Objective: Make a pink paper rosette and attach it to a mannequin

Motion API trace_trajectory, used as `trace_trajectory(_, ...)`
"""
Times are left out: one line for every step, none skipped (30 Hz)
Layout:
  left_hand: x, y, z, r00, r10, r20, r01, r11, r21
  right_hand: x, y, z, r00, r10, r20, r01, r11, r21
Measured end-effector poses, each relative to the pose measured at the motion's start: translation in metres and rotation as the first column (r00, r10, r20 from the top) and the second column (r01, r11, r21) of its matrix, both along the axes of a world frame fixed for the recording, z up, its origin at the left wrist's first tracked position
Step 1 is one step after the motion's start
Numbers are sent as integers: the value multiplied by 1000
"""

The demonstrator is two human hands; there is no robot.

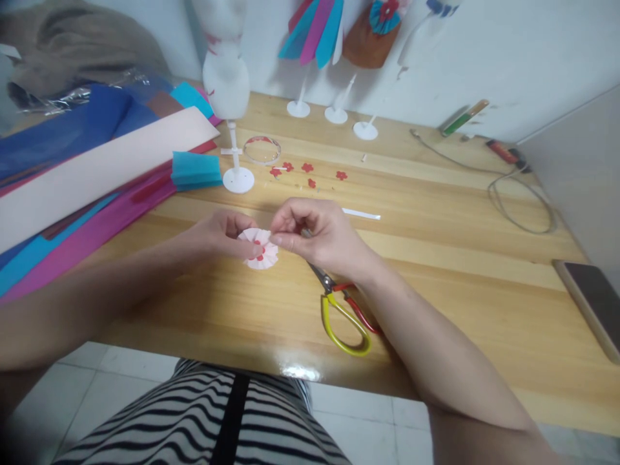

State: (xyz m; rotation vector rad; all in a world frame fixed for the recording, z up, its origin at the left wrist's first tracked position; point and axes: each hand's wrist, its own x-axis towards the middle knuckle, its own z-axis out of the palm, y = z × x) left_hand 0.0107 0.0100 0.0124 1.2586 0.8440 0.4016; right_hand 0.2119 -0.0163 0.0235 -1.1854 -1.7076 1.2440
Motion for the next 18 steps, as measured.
trace_trajectory(0, -1, 1, 1000, -8, -13, 8, 1000, -2, -3, 0, -2, 1000, -15, -12, 15, 1000, -10)
trace_trajectory(0, -2, 2, 1000, -15, -23, 15, 1000, -5, -5, -1, -4, 999, -25, -29, 24, 999, -24)
trace_trajectory(0, -2, 3, 999, -22, -32, 22, 1000, -7, -6, -1, -5, 998, -30, -49, 28, 999, -38)
trace_trajectory(0, -3, 3, 999, -25, -38, 24, 1000, -9, -7, -1, -5, 997, -36, -72, 33, 998, -47)
trace_trajectory(0, -3, 3, 999, -22, -39, 22, 1000, -10, -6, 0, -5, 995, -45, -87, 40, 998, -55)
trace_trajectory(1, -2, 3, 999, -17, -37, 16, 1000, -14, -4, 0, -3, 995, -52, -91, 46, 997, -62)
trace_trajectory(1, -2, 2, 999, -6, -31, 5, 1000, -19, -2, 0, -1, 995, -49, -83, 44, 997, -69)
trace_trajectory(2, -1, 1, 1000, 9, -24, -9, 1000, -24, 0, 1, 2, 997, -37, -67, 31, 997, -77)
trace_trajectory(2, -1, 0, 1000, 22, -15, -23, 999, -30, 2, 1, 4, 999, -12, -38, 8, 996, -90)
trace_trajectory(2, 0, -1, 999, 34, -4, -34, 999, -36, 3, 1, 6, 1000, 20, 0, -20, 994, -103)
trace_trajectory(2, 0, -2, 999, 38, 4, -38, 999, -38, 4, 1, 7, 998, 51, 36, -47, 992, -114)
trace_trajectory(2, 0, -2, 999, 34, 8, -34, 999, -35, 3, 1, 7, 996, 69, 60, -62, 991, -115)
trace_trajectory(2, 0, -2, 1000, 24, 7, -24, 999, -28, 1, 1, 5, 995, 71, 75, -63, 992, -110)
trace_trajectory(2, 0, -2, 1000, 6, 0, -6, 1000, -23, -2, 0, 4, 995, 62, 81, -54, 993, -101)
trace_trajectory(2, 0, -1, 1000, -10, -10, 10, 1000, -17, -5, 0, 1, 996, 45, 79, -37, 995, -93)
trace_trajectory(2, -1, -1, 999, -22, -23, 22, 1000, -11, -9, -1, -2, 997, 22, 69, -16, 996, -91)
trace_trajectory(2, -1, -1, 999, -31, -35, 31, 1000, -6, -12, -1, -4, 998, 2, 58, 3, 995, -99)
trace_trajectory(2, -1, -1, 998, -37, -42, 37, 999, -3, -14, -1, -6, 999, -12, 48, 18, 993, -115)
